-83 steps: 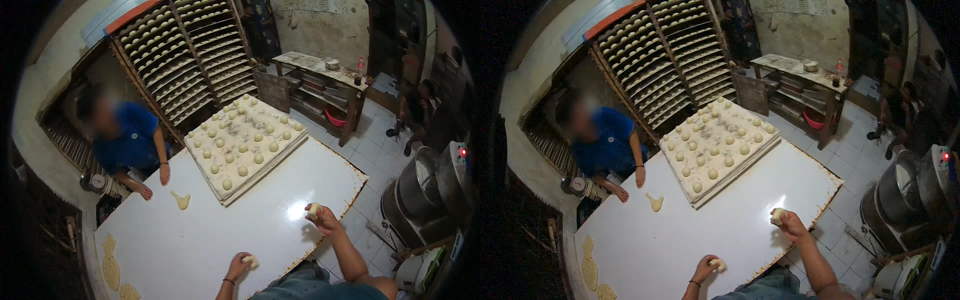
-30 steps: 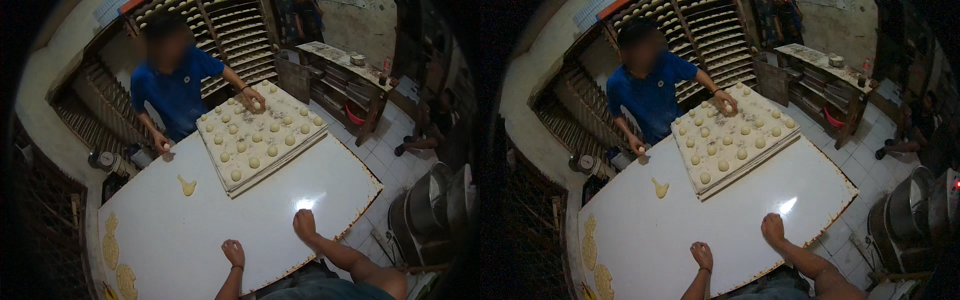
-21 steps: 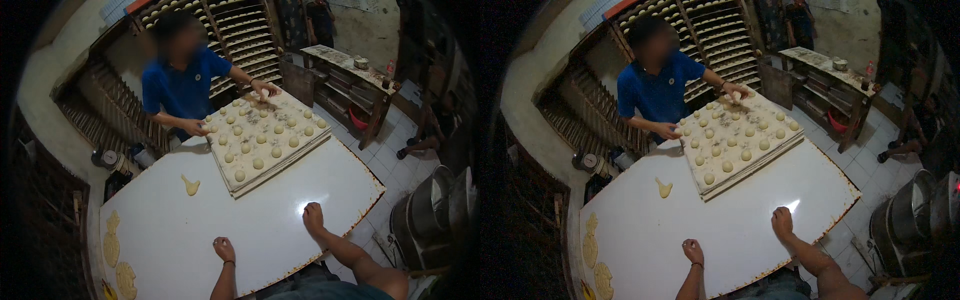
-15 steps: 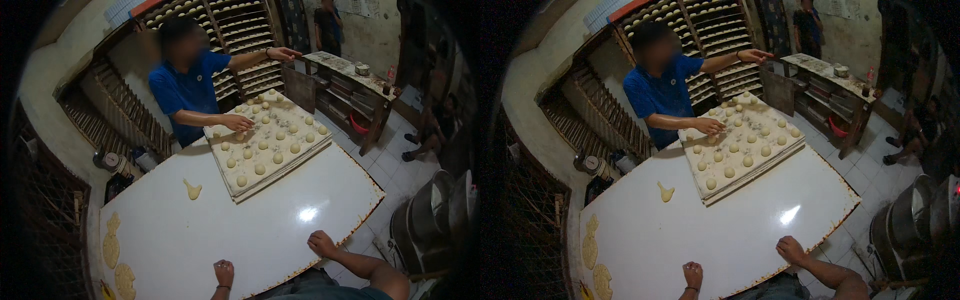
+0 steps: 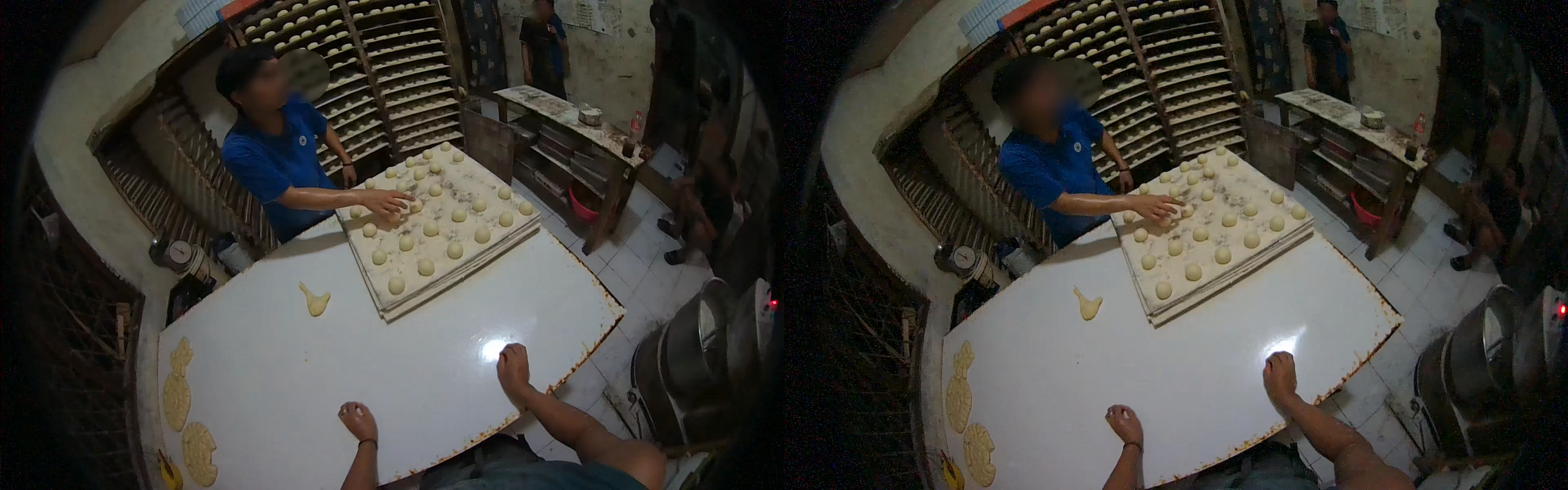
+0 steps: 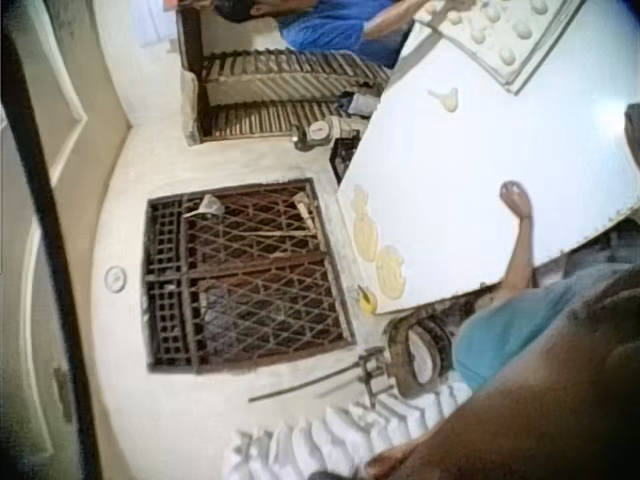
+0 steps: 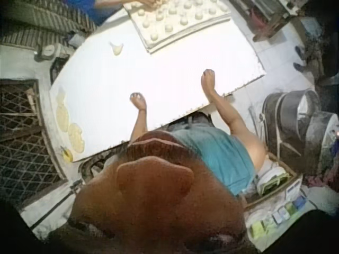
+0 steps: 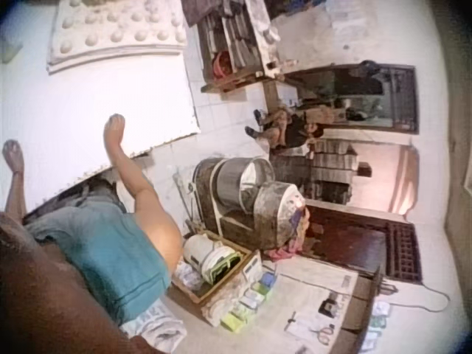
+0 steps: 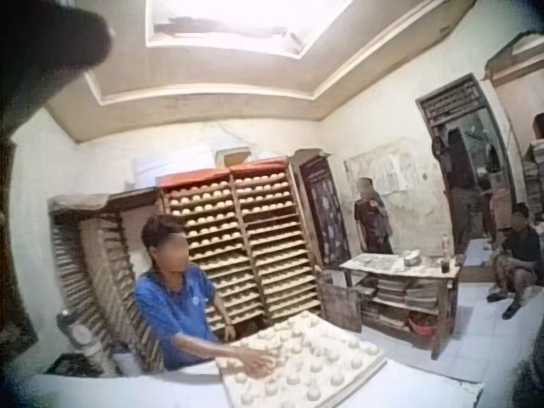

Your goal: The person rolls small pieces of dough into balls and places them onto a floured tray. Another person arranges the dough balls on the tray and moves it to a rack. The process is repeated with additional dough pieces.

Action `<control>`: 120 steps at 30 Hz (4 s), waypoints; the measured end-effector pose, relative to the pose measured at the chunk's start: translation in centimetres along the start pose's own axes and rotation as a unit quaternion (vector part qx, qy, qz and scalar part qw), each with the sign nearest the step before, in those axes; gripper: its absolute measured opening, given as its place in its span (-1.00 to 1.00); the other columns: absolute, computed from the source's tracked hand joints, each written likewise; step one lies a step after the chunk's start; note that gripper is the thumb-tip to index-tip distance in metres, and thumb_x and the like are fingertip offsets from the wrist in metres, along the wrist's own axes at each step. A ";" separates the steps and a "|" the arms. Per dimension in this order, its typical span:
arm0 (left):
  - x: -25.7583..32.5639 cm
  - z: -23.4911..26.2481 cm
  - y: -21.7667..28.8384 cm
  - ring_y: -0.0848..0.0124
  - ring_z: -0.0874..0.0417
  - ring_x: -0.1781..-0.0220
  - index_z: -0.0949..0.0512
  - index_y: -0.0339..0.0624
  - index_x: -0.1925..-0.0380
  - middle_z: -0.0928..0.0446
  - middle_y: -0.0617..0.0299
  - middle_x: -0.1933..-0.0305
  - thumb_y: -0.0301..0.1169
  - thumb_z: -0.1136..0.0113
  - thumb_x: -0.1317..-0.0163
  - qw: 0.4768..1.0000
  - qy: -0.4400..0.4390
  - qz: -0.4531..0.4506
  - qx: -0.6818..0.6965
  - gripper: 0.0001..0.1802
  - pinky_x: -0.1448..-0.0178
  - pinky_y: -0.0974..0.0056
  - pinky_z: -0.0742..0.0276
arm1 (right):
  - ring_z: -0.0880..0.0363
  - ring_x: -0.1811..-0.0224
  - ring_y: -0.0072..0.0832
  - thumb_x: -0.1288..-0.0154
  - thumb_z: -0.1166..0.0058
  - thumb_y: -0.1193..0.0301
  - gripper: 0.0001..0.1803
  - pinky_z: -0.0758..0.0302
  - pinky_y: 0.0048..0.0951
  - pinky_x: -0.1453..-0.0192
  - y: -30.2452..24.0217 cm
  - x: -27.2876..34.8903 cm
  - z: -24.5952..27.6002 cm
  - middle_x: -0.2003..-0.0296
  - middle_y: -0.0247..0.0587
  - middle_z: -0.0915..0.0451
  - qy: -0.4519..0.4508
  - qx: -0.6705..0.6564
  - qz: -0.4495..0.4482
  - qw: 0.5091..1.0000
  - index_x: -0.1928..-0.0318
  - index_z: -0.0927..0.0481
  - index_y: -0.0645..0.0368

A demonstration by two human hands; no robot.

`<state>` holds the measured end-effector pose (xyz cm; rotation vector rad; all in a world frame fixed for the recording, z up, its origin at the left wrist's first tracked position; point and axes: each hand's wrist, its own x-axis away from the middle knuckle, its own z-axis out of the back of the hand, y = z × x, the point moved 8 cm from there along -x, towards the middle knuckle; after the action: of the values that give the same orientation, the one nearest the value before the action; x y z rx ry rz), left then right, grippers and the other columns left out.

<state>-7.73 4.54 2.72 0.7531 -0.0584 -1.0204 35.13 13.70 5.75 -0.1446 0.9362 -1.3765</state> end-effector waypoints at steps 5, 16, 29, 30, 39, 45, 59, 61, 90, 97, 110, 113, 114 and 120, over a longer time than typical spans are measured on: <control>7.7 0.4 1.4 0.10 -0.47 0.04 -0.54 -0.23 0.45 -0.55 0.05 0.24 -0.48 -0.22 -0.09 0.977 -0.144 -0.158 -0.011 -0.93 -0.16 0.06 -0.34 | -0.52 0.13 -0.06 -0.01 -0.17 0.59 -0.91 -0.44 -0.17 0.01 -4.0 7.3 0.9 0.32 -0.01 -0.57 -0.148 -0.120 0.129 0.973 0.40 -0.56 0.25; 6.5 -0.3 -4.8 0.08 -0.45 0.04 -0.47 -0.31 0.44 -0.51 0.01 0.22 -0.54 -0.15 -0.16 0.980 -0.126 -0.153 0.011 -0.93 -0.03 0.05 -0.41 | -0.46 0.21 -0.04 -0.06 -0.12 0.56 -0.92 -0.39 -0.09 0.06 -4.2 6.8 -0.7 0.36 -0.02 -0.52 -0.093 -0.007 0.078 0.993 0.40 -0.50 0.23; 1.3 3.6 -5.8 0.06 -0.48 0.11 -0.52 -0.34 0.52 -0.53 0.00 0.30 -0.55 -0.13 -0.14 0.987 -0.066 -0.121 -0.087 -0.91 0.03 0.01 -0.37 | -0.49 0.11 -0.12 -0.04 -0.18 0.56 -0.91 -0.44 -0.18 -0.05 -2.3 4.9 0.5 0.28 -0.10 -0.59 -0.104 0.036 0.001 0.994 0.37 -0.60 0.23; -0.2 2.9 -4.5 0.06 -0.46 0.08 -0.53 -0.34 0.49 -0.52 -0.01 0.26 -0.55 -0.13 -0.14 0.992 -0.048 -0.105 -0.046 -0.92 0.02 0.04 -0.38 | -0.49 0.12 -0.11 -0.04 -0.17 0.56 -0.90 -0.44 -0.19 -0.04 -1.2 4.0 0.7 0.29 -0.09 -0.59 -0.006 0.027 -0.035 0.999 0.36 -0.60 0.24; 1.4 1.9 -10.8 0.09 -0.44 0.03 -0.52 -0.35 0.47 -0.52 -0.02 0.25 -0.55 -0.14 -0.12 0.993 -0.086 -0.072 0.038 -0.94 -0.07 0.09 -0.40 | -0.51 0.14 -0.11 -0.02 -0.21 0.57 -0.89 -0.47 -0.14 0.02 -4.6 7.3 0.6 0.28 -0.07 -0.57 -0.085 -0.005 0.045 0.995 0.39 -0.56 0.25; -1.2 0.7 -1.7 0.06 -0.44 0.08 -0.48 -0.38 0.46 -0.50 -0.05 0.23 -0.58 -0.10 -0.16 0.994 -0.098 -0.050 -0.021 -0.94 0.00 0.08 -0.43 | -0.50 0.13 -0.09 -0.02 -0.13 0.61 -0.90 -0.43 -0.18 -0.05 -6.9 7.7 -2.5 0.25 -0.03 -0.56 -0.022 -0.038 -0.033 0.999 0.38 -0.56 0.26; 0.7 3.3 -8.4 0.09 -0.45 0.07 -0.48 -0.38 0.47 -0.47 -0.02 0.23 -0.63 -0.16 -0.12 0.989 0.005 0.137 0.055 -0.95 0.03 0.07 -0.46 | -0.59 0.17 -0.21 -0.41 0.11 0.38 -0.74 -0.68 -0.19 0.06 7.3 2.1 1.7 0.14 -0.05 -0.50 0.089 -0.577 -0.561 0.587 0.00 -0.40 0.29; -2.5 5.0 -9.0 0.11 -0.43 0.14 -0.45 -0.33 0.45 -0.44 0.02 0.29 -0.60 -0.08 -0.21 0.977 0.089 0.146 -0.127 -0.93 0.09 0.05 -0.41 | -0.59 0.18 -0.20 -0.41 0.13 0.37 -0.73 -0.65 -0.25 0.06 10.1 -3.3 3.3 0.17 -0.04 -0.51 0.088 -0.609 -0.501 0.609 0.02 -0.42 0.28; -36.4 -40.0 55.9 -0.05 -0.42 -0.21 -0.43 -0.31 -0.04 -0.41 -0.14 -0.10 -0.38 -0.28 -0.17 0.922 -0.186 -0.288 0.179 -0.54 -0.27 -0.02 -0.33 | -0.48 -0.15 -0.39 -0.40 0.03 0.42 -0.62 -0.36 -0.40 -0.26 22.6 -50.0 1.9 -0.12 -0.10 -0.50 -0.035 -0.344 -0.058 0.937 -0.15 -0.48 0.35; -31.4 -31.0 53.1 -0.14 -0.13 -0.43 -0.35 -0.24 -0.25 -0.27 -0.14 -0.34 -0.33 -0.13 -0.29 0.940 -0.046 -0.280 0.187 -0.46 -0.46 -0.11 -0.03 | -0.53 0.10 -0.45 -0.43 0.04 0.41 -0.74 -0.44 -0.44 -0.09 30.8 -28.5 10.4 0.16 -0.16 -0.60 -0.041 -0.250 -0.298 0.920 0.07 -0.58 0.37; 5.7 -12.4 25.8 0.33 -0.57 -0.08 -0.51 -0.20 -0.02 -0.57 0.13 -0.01 -0.28 -0.16 -0.35 0.862 -0.321 0.105 0.377 -0.68 -0.20 0.22 -0.46 | -0.54 0.12 -0.46 -0.39 0.02 0.49 -0.81 -0.47 -0.46 -0.05 6.2 -21.9 -1.5 0.16 -0.17 -0.58 -0.317 -0.369 -0.095 0.869 0.09 -0.57 0.34; 4.4 -6.2 21.2 0.40 -0.56 -0.08 -0.50 -0.22 -0.03 -0.58 0.18 -0.01 -0.25 -0.10 -0.39 0.889 -0.349 0.061 0.290 -0.67 -0.18 0.27 -0.48 | -0.52 0.10 -0.44 -0.42 0.04 0.48 -0.79 -0.45 -0.45 -0.07 1.0 -22.2 -3.9 0.15 -0.17 -0.57 -0.315 -0.367 -0.047 0.874 0.05 -0.54 0.34; 3.5 -3.3 18.7 0.44 -0.54 -0.09 -0.49 -0.24 -0.06 -0.57 0.21 -0.02 -0.25 -0.05 -0.43 0.867 -0.366 0.112 0.320 -0.66 -0.19 0.30 -0.47 | -0.52 0.10 -0.43 -0.43 0.05 0.47 -0.78 -0.46 -0.42 -0.08 -1.7 -22.0 -4.3 0.15 -0.16 -0.57 -0.303 -0.385 -0.058 0.870 0.04 -0.54 0.35; -0.2 16.8 -13.1 0.45 -0.48 -0.17 -0.37 -0.10 -0.19 -0.48 0.27 -0.14 -0.24 -0.12 -0.33 0.828 0.065 0.331 0.447 -0.54 -0.26 0.23 -0.34 | -0.55 0.14 -0.46 -0.44 0.04 0.41 -0.77 -0.49 -0.41 -0.04 -13.0 -14.1 -11.9 0.16 -0.15 -0.60 -0.362 -0.364 -0.064 0.856 0.07 -0.56 0.33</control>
<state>-23.99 -8.30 7.64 1.5185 -0.6769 -0.2105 18.86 27.80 12.55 -1.2374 0.7491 -0.8845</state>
